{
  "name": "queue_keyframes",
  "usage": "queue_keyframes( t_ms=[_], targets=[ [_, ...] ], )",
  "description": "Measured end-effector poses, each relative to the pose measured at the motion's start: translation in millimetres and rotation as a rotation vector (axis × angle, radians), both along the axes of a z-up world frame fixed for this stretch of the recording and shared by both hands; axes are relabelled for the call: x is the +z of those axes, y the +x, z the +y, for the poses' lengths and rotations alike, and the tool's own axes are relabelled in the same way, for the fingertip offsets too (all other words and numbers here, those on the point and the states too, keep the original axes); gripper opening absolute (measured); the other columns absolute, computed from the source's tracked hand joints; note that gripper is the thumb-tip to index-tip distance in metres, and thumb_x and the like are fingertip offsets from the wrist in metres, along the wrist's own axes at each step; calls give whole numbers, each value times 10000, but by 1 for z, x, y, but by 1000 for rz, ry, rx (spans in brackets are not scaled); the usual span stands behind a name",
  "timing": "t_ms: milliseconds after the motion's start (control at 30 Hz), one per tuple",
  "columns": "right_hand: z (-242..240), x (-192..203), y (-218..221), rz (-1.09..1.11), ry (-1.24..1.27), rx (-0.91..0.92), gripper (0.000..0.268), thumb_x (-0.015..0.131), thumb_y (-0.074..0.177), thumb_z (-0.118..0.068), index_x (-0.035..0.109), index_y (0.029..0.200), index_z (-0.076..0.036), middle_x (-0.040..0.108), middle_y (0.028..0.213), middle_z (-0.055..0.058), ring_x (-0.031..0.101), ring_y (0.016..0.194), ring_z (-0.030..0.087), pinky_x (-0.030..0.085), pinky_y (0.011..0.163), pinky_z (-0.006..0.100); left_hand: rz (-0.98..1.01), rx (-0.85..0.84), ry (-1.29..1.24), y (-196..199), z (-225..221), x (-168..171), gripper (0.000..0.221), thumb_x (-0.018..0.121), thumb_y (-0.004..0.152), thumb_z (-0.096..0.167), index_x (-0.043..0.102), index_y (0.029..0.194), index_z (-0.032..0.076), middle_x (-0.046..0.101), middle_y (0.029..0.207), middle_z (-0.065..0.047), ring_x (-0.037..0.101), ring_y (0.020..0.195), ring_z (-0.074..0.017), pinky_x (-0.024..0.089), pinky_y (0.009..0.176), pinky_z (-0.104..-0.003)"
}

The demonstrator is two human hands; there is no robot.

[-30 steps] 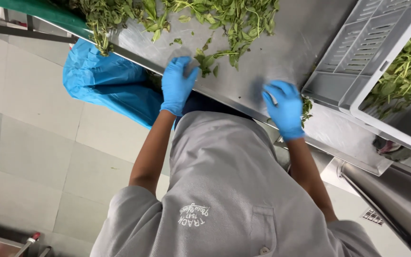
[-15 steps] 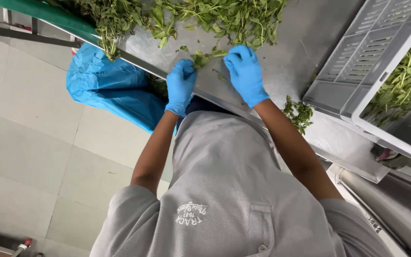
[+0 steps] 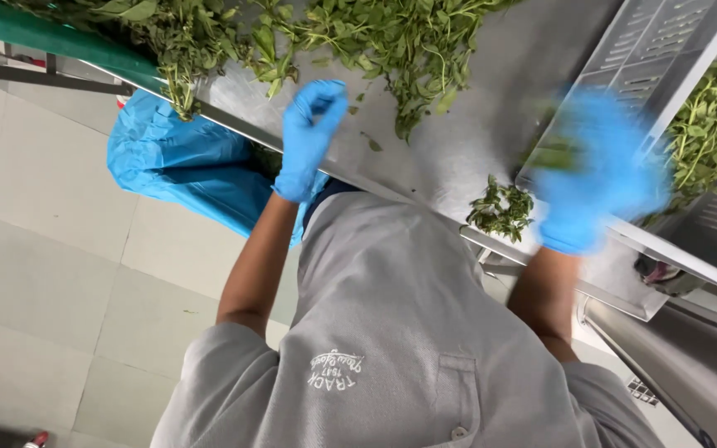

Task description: The person, wearing blue gloves, picks up leafy stems from a stainless steel table, strips the leaves off the stems by hand, and places the collected leaves into a slotted plastic crate beside the table. Discarded stems and loose leaves are pushed aside on the table as the person works through the pile.

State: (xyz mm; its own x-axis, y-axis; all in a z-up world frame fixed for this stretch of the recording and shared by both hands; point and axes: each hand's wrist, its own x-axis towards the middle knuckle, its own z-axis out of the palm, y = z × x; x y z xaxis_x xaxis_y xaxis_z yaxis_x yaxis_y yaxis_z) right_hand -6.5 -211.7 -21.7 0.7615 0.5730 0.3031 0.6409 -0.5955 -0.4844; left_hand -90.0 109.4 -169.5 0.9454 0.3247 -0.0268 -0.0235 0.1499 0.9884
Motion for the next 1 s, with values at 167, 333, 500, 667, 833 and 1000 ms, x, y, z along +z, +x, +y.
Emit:
queue_keyframes(
  t_ms=[167,333,500,667,833,1000],
  targets=[
    [-194,10,11,-10,197,-272,298,645,960,-5,714,1235,-96,729,1183,65,721,1056,222,609,922,355,157,154,376,1,4,-63,237,791,917,84,684,1129,74,719,1062,-62,687,924,-174,570,873,-329],
    [-165,4,17,-43,389,-490,81,664,1083,-39,729,1131,-28,749,1064,74,730,957,182,617,867,335,107,91,888,-3,-17,-52,366,852,829,165,668,1136,86,654,1140,-153,636,1033,-353,527,885,-444],
    [29,-46,-2,66,-51,-425,181,820,967,-170,745,1130,-147,719,1038,118,694,779,286,562,714,363,23,-10,1166,-4,-35,-48,481,821,623,189,686,1063,49,593,1177,-249,538,1035,-444,447,799,-512],
    [32,-226,29,209,15,-454,222,840,867,-101,711,1046,-70,690,960,142,702,751,302,557,674,405,78,-203,1013,-14,-30,-116,205,713,854,25,684,1049,79,634,1117,-157,587,1053,-392,496,914,-477],
    [28,-234,19,160,285,-565,281,799,860,-9,723,1121,-76,725,919,106,711,730,262,586,702,370,120,-128,862,-10,-24,-74,217,703,866,19,692,1072,86,670,1084,-149,622,992,-387,508,868,-471],
    [58,-160,24,-23,-101,-117,382,725,895,5,756,1265,-86,687,1023,178,669,855,349,571,690,433,95,0,881,-9,-25,-58,295,741,858,43,671,1142,78,661,1100,-157,621,985,-386,507,864,-481]
  ],
)
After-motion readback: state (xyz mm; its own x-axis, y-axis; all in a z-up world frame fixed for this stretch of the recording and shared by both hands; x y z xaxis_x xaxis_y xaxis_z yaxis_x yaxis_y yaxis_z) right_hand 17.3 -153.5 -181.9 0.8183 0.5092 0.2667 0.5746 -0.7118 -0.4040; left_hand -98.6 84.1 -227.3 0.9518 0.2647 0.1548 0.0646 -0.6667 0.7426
